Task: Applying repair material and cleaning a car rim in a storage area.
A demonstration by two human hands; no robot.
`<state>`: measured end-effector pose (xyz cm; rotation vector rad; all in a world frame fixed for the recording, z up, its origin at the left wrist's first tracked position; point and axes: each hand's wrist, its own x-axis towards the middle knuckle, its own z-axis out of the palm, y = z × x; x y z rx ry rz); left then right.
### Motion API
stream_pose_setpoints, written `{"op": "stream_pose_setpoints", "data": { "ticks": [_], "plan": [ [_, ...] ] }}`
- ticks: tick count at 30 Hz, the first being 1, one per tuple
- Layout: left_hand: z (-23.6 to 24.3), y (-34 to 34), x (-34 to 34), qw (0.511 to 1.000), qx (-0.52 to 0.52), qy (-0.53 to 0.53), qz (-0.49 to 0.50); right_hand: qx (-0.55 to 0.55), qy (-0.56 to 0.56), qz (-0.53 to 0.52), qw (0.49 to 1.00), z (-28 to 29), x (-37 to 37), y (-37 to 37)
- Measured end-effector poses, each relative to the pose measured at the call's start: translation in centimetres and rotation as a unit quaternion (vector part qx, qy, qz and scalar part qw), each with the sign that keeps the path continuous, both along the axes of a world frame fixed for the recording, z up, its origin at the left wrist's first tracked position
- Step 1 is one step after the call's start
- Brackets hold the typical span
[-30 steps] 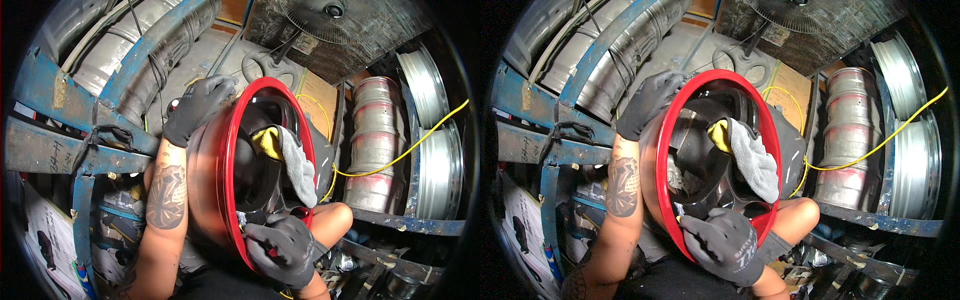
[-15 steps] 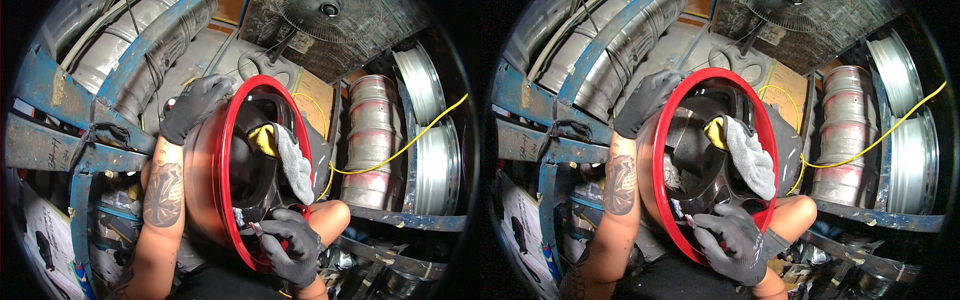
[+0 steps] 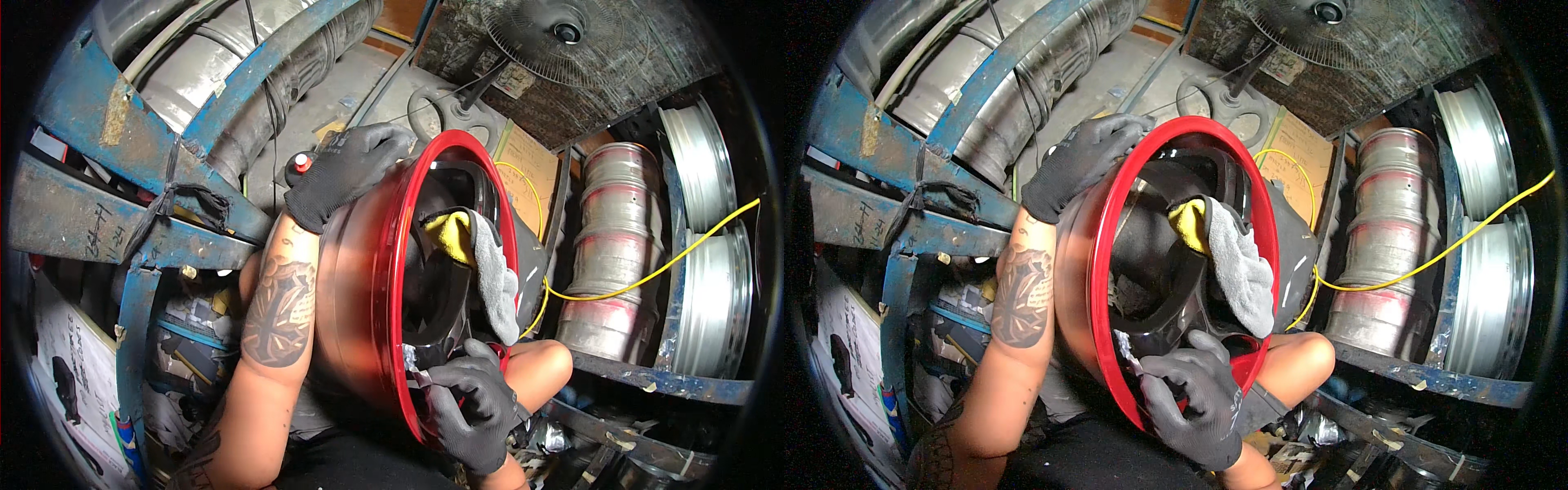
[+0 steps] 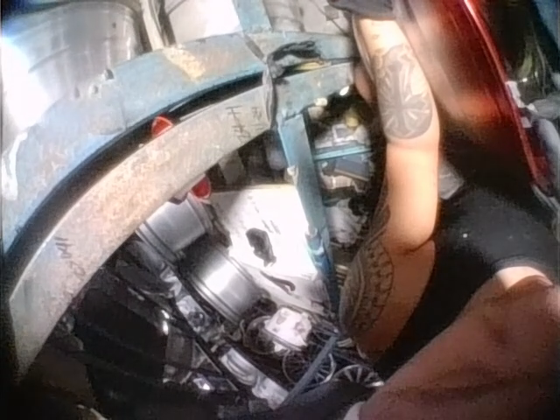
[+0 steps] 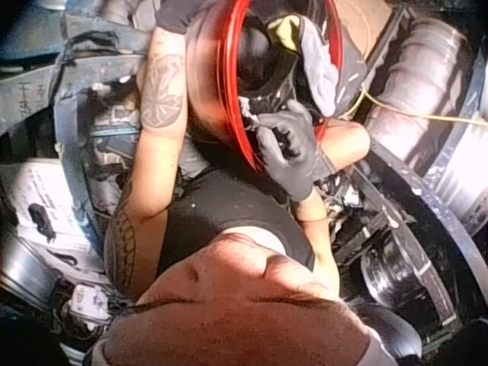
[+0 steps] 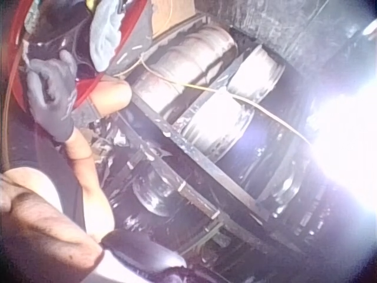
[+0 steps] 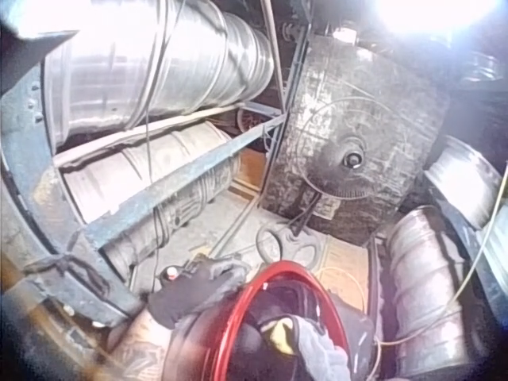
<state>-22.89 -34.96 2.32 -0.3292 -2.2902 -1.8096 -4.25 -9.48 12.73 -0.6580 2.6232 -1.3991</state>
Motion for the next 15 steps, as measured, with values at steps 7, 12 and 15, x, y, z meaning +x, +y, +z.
{"op": "stream_pose_setpoints", "data": {
  "ticks": [7,12,15],
  "plan": [
    [-0.3,-0.2,-0.3,0.999,-0.031,-0.027,0.006,0.032,0.069,0.008,0.997,0.2,0.5,0.2],
    [0.3,0.0,0.3,0.998,-0.054,0.014,0.013,0.019,0.07,0.024,0.997,0.7,-0.2,-0.7],
    [0.2,0.1,0.4,0.998,-0.035,-0.033,0.028,0.02,0.072,0.012,0.997,0.3,0.7,0.0]
  ]
}}
